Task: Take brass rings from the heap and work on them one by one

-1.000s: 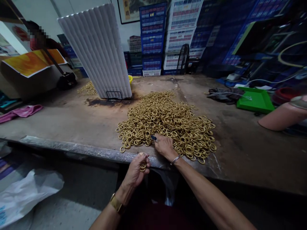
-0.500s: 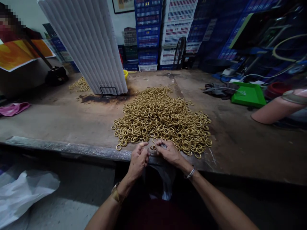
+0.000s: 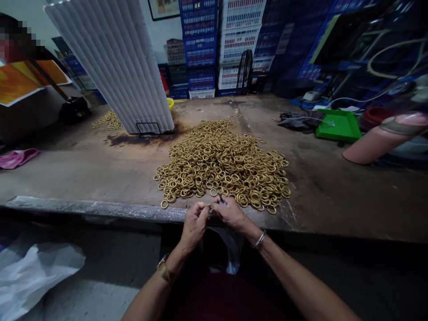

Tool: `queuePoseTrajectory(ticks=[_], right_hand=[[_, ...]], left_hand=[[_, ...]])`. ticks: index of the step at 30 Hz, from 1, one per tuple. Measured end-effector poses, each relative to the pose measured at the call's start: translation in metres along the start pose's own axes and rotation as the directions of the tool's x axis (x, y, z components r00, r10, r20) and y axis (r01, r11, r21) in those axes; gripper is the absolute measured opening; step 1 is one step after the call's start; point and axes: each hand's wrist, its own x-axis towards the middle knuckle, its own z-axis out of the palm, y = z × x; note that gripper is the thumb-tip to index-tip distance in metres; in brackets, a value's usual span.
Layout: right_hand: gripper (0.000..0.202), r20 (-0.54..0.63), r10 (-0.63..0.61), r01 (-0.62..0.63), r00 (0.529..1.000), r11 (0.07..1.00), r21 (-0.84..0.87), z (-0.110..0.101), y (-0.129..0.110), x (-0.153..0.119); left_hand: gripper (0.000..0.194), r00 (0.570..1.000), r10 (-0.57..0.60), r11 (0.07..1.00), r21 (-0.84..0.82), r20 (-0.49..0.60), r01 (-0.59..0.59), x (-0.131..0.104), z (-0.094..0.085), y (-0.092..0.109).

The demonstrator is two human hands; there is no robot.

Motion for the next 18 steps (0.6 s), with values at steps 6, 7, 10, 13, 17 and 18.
queuePoseTrajectory(ticks=[6,7,10,13,17,18], right_hand=[[0.016,-0.042,-0.131,0.124,0.991,0.983,-0.132,-0.003,-0.006,-0.003],[0.02,-0.026,-0.145,0.14,0.989,0.98,-0.138,-0.003,-0.005,-0.004],[0.027,0.064,-0.157,0.164,0.986,0.977,-0.138,-0.003,-0.003,-0.007],[0.027,0.116,-0.164,0.179,0.98,0.975,-0.134,0.0,0.0,-0.01],[0.024,0.103,-0.149,0.162,0.984,0.977,-0.136,0.002,0.003,-0.012],[0.024,0.093,-0.133,0.145,0.987,0.98,-0.133,0.003,0.004,-0.012]], left_hand=[[0.029,0.959,-0.247,0.917,-0.287,0.137,0.277,0.001,-0.004,0.0],[0.029,0.949,-0.266,0.894,-0.326,0.167,0.308,0.001,-0.005,0.0],[0.029,0.921,-0.306,0.839,-0.389,0.241,0.381,0.002,-0.007,0.0],[0.028,0.911,-0.322,0.816,-0.413,0.258,0.405,0.002,-0.007,-0.002],[0.03,0.923,-0.325,0.834,-0.398,0.208,0.383,0.001,-0.004,-0.005],[0.031,0.929,-0.324,0.839,-0.4,0.178,0.369,0.0,-0.003,-0.005]])
